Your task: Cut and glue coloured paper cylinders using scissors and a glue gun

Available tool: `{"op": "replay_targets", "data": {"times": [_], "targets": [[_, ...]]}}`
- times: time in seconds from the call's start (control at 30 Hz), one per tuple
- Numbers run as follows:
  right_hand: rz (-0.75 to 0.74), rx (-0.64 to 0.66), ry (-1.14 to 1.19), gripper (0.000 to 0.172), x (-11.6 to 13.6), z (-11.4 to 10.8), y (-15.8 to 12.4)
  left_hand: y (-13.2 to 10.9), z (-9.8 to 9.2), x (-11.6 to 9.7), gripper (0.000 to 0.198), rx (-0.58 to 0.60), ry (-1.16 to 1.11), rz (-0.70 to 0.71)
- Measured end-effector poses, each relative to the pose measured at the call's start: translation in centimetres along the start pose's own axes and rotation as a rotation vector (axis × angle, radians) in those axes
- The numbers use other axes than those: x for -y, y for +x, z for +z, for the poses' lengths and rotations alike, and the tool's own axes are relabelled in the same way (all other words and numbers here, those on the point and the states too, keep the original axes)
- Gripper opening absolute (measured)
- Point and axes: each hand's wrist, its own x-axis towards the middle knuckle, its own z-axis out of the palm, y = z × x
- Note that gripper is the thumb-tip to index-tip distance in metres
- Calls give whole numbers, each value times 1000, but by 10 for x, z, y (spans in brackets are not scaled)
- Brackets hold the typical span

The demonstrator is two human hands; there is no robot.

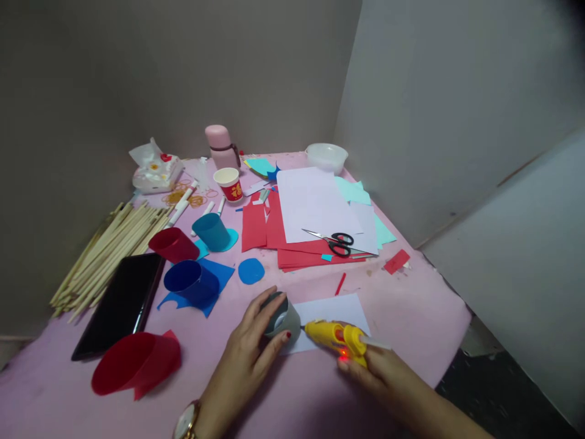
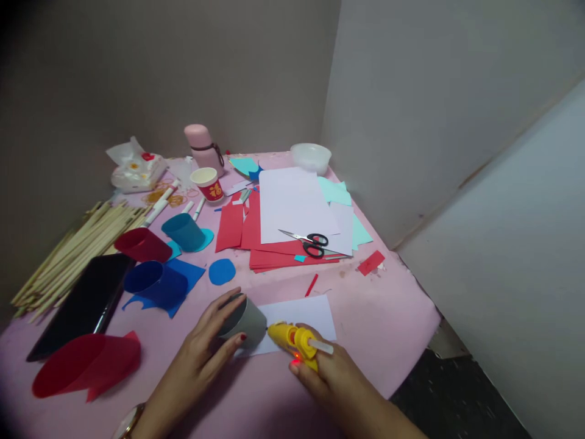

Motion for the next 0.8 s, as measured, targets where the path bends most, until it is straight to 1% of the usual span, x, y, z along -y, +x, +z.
{"op": "replay_targets", "data": {"times": [0.1,0.23,0.4,0.63,0.8], "targets": [[-53,29,-16,39,-5,3,-6,0,1,0,43,8,-8,-7],[-44,46,-39,45,-10,10,-10,0,2,1,43,2,-1,1],[-70,95,-6,44,-8,16,-9,-1,2,0,44,3,8,6],[-31,8,96,41,-6,8,-2,-1,2,0,43,-2,10,17],[-27,-10,172,37,-2,6,7,-2,2,1,43,-3,19,4]]}}
